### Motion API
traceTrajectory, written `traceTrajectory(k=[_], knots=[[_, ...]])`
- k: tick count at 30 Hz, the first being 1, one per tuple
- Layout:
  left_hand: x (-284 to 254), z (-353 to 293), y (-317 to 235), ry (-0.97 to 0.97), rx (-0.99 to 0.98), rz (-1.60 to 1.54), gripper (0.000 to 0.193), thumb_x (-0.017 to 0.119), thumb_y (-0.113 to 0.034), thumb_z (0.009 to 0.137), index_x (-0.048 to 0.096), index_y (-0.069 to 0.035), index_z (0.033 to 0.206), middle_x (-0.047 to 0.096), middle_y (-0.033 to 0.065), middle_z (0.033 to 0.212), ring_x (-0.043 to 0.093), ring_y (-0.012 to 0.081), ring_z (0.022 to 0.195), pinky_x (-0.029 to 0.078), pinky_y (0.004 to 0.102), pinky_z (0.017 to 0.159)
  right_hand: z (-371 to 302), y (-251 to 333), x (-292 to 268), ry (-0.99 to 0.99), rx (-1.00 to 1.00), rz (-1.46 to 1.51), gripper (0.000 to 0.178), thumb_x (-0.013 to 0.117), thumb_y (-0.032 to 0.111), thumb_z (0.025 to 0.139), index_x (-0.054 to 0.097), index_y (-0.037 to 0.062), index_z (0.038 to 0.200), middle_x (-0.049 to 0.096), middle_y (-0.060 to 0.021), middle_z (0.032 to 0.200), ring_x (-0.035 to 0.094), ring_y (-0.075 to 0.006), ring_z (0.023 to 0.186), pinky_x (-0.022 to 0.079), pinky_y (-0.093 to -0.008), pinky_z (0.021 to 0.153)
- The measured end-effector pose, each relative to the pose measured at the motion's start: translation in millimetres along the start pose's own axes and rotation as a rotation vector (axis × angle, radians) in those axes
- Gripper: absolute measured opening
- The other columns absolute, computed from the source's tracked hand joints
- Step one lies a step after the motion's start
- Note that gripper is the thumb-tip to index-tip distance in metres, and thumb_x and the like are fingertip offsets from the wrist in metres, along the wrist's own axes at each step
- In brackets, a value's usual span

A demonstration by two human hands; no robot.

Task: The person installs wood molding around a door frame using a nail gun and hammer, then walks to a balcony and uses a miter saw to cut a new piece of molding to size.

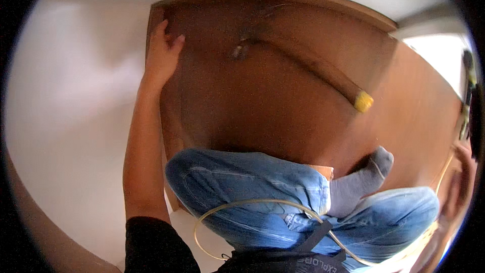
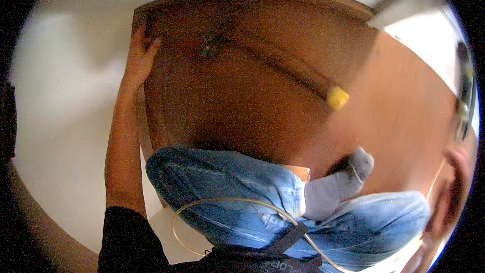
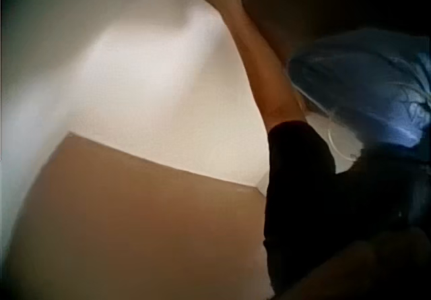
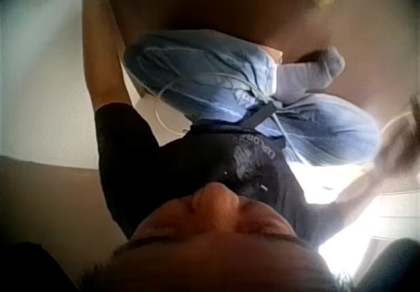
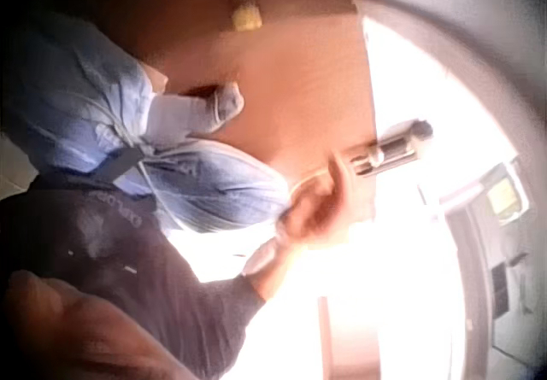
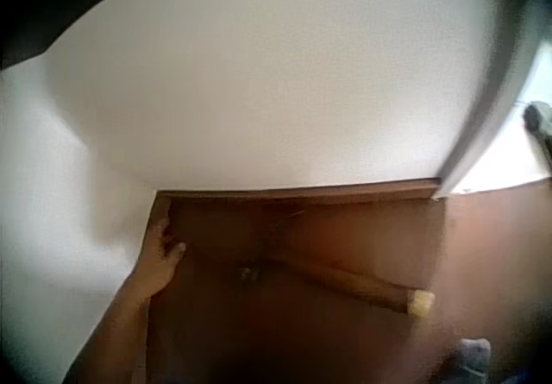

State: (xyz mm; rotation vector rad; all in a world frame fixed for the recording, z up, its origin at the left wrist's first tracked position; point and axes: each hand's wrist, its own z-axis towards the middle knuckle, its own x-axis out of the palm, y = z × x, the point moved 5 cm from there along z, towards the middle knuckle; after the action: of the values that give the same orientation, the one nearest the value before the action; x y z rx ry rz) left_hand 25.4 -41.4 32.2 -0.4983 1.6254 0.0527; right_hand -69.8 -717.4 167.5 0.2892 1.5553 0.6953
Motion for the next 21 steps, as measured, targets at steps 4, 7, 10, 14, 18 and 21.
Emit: traceTrajectory(k=[4, 7, 10, 14, 18, 21], knots=[[13.7, 49.1, 28.0, -0.308, 0.262, 0.296, 0.072, 0.068, -0.023, 0.1, 0.035, -0.003, 0.16, 0.032, 0.0275, 0.165, 0.05, 0.0486, 0.141, 0.045, 0.0532, 0.118, 104.2, 86.5, 156.7, 0.37, -0.132, -0.112, 0.061, 0.074, 0.009, 0.087, 0.054, -0.0005, 0.144, 0.055, -0.0272, 0.147, 0.054, -0.0437, 0.138, 0.044, -0.0488, 0.117], [42.1, 74.2, 25.1, -0.409, 0.246, 0.079, 0.076, 0.071, -0.022, 0.095, 0.036, -0.006, 0.16, 0.037, 0.0267, 0.163, 0.047, 0.0466, 0.144, 0.046, 0.0522, 0.116, 149.3, 130.0, 232.7, 0.374, -0.179, -0.178, 0.067, 0.077, 0.011, 0.086, 0.051, 0.0006, 0.147, 0.055, -0.0271, 0.146, 0.056, -0.0464, 0.133, 0.046, -0.0517, 0.114], [44.0, 65.5, 17.4, -0.414, 0.186, -0.022, 0.078, 0.062, -0.014, 0.101, 0.02, -0.006, 0.166, 0.02, 0.0247, 0.171, 0.048, 0.0461, 0.142, 0.048, 0.0484, 0.116, 165.7, 133.5, 296.6, 0.403, -0.215, -0.259, 0.07, 0.077, 0.013, 0.087, 0.048, 0.002, 0.15, 0.055, -0.0273, 0.145, 0.057, -0.0474, 0.128, 0.047, -0.0514, 0.111], [35.1, 63.4, 20.5, -0.306, 0.08, -0.097, 0.077, 0.063, -0.013, 0.1, 0.023, -0.004, 0.165, 0.02, 0.0244, 0.17, 0.045, 0.0456, 0.145, 0.048, 0.0503, 0.117, 193.6, 152.8, 313.9, 0.402, -0.211, -0.24, 0.065, 0.077, 0.018, 0.089, 0.052, 0.0023, 0.147, 0.062, -0.0261, 0.129, 0.063, -0.0465, 0.112, 0.053, -0.0492, 0.099], [36.9, 65.0, 19.8, -0.493, 0.194, -0.175, 0.077, 0.072, -0.017, 0.088, 0.041, -0.009, 0.158, 0.04, 0.0235, 0.161, 0.051, 0.0449, 0.14, 0.05, 0.0514, 0.114, 193.8, 123.6, 313.5, 0.448, -0.078, -0.118, 0.064, 0.079, 0.021, 0.086, 0.055, -0.0013, 0.141, 0.07, -0.0176, 0.114, 0.068, -0.0385, 0.101, 0.056, -0.0471, 0.093], [35.0, 65.6, 18.7, -0.519, 0.191, -0.17, 0.08, 0.074, -0.016, 0.083, 0.043, -0.012, 0.156, 0.041, 0.0212, 0.162, 0.054, 0.0422, 0.138, 0.052, 0.0501, 0.111, 185.9, 167.1, 283.0, 0.32, 0.06, 0.248, 0.056, 0.076, 0.019, 0.088, 0.054, 0.001, 0.137, 0.066, -0.014, 0.117, 0.065, -0.0296, 0.101, 0.054, -0.0413, 0.091]])
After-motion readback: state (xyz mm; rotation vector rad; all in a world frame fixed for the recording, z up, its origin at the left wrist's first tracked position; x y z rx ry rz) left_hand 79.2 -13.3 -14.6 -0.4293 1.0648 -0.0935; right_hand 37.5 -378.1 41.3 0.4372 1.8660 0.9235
